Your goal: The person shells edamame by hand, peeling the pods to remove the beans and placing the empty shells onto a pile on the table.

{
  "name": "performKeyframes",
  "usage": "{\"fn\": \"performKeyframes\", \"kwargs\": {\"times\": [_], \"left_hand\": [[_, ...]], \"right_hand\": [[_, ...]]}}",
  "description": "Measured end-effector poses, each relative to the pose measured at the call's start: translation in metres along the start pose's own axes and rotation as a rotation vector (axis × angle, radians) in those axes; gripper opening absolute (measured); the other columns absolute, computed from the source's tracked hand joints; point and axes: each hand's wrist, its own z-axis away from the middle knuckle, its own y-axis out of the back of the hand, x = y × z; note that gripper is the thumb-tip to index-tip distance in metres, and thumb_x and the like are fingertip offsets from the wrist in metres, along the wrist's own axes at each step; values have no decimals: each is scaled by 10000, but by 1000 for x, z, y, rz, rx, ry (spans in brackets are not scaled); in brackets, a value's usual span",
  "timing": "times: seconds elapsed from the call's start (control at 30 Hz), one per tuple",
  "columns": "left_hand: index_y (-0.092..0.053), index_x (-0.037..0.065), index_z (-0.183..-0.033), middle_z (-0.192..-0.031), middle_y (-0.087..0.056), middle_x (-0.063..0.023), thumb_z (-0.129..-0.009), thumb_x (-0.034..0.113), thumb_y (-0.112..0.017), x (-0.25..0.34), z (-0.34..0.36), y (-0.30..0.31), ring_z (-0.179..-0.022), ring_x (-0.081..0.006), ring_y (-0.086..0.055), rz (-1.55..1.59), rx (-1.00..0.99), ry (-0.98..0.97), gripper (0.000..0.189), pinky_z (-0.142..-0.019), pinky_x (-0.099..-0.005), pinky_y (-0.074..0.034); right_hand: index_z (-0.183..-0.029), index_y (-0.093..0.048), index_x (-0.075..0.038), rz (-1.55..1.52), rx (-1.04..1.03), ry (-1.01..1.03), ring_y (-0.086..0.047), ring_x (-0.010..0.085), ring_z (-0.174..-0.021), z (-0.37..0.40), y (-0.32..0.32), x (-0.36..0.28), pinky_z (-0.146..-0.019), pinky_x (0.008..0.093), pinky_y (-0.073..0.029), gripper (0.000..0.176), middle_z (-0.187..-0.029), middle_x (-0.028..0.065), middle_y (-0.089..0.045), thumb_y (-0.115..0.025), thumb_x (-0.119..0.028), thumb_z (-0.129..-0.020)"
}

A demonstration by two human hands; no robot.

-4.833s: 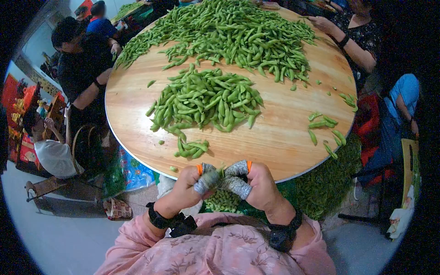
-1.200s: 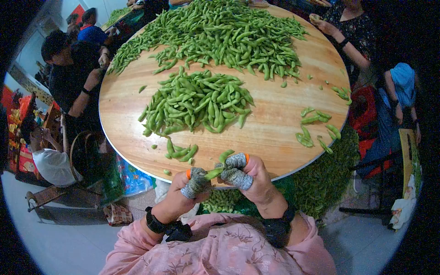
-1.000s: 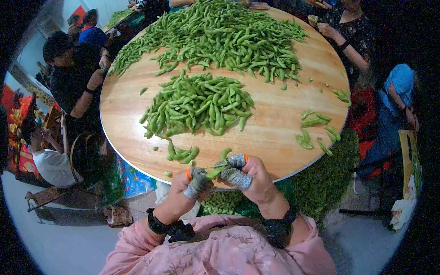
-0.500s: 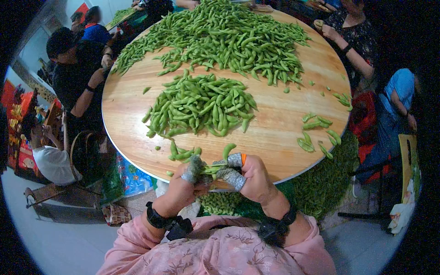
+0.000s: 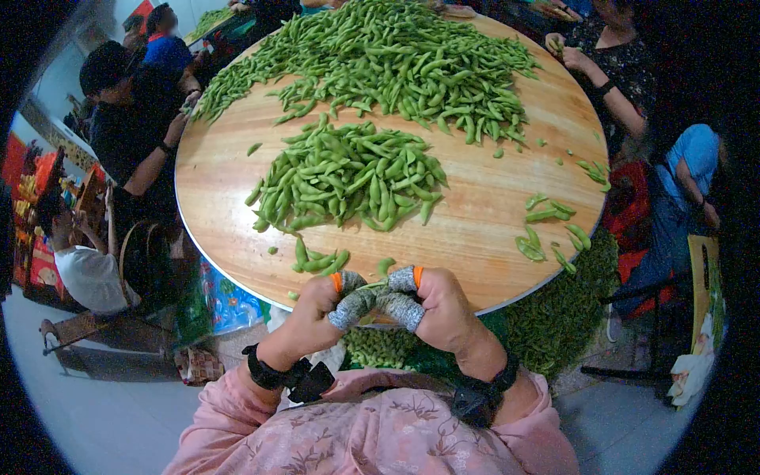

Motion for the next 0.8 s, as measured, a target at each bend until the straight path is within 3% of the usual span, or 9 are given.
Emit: {"fn": "performKeyframes", "kwargs": {"times": [0.1,0.3,0.37,0.47,0.5,0.57,0.63,0.7,0.8], "left_hand": [[-517,-22,-789,-627,-498,-116,-780,42,-448,1,1,-1,-580,-181,-469,-30,-18,-70,94,-541,-290,-380],[-436,2,-1025,-824,-494,-56,-778,17,-422,1,4,-2,-727,-136,-458,160,-62,-83,247,-664,-236,-384],[-392,15,-1097,-828,-449,-8,-789,30,-429,2,7,9,-731,-95,-430,480,-150,263,311,-681,-209,-367],[-348,34,-1165,-767,-394,9,-777,61,-489,2,1,16,-676,-88,-391,554,-69,247,414,-627,-205,-347],[-348,34,-1165,-767,-394,9,-777,61,-489,2,-1,14,-676,-88,-391,554,-69,248,414,-627,-205,-347],[-346,28,-1176,-787,-407,9,-800,102,-488,3,-7,6,-696,-75,-413,304,-165,-37,409,-665,-187,-358],[-356,23,-1178,-809,-444,-11,-804,111,-494,3,-10,-3,-717,-87,-432,299,-245,4,408,-666,-211,-373],[-421,10,-1114,-835,-490,-41,-814,92,-476,-2,-15,-14,-747,-100,-447,192,-225,-144,316,-670,-239,-380],[-505,-3,-964,-795,-527,-40,-828,95,-473,-1,-12,-9,-729,-98,-457,182,-178,-51,171,-652,-238,-390]], "right_hand": [[-807,-562,8,67,26,13,-506,72,-686,1,1,-5,-633,214,-420,68,-736,14,-570,-539,3,-743],[-807,-569,10,24,68,8,-529,84,-688,6,8,-6,-637,216,-429,85,-737,23,-583,-558,-12,-726],[-808,-572,12,-64,52,-19,-538,90,-685,11,19,-13,-639,216,-433,96,-739,29,-589,-573,-36,-724],[-805,-577,10,-243,-16,-105,-552,99,-678,14,28,-26,-640,214,-439,141,-741,40,-596,-605,-96,-717],[-802,-580,7,-329,-67,-164,-556,102,-673,15,29,-29,-640,214,-442,172,-742,46,-598,-622,-133,-712],[-807,-582,5,-381,-145,-188,-554,102,-668,13,30,-23,-627,212,-440,197,-740,46,-597,-630,-160,-710],[-811,-584,2,-432,-220,-210,-552,102,-662,10,31,-17,-614,210,-438,223,-738,46,-596,-638,-188,-708],[-830,-589,-3,-470,-175,-296,-541,95,-637,8,33,-13,-589,205,-429,249,-720,33,-589,-647,-207,-699],[-836,-581,12,-223,-38,-248,-523,82,-654,8,42,-16,-592,202,-420,184,-739,27,-580,-602,-143,-742]]}}
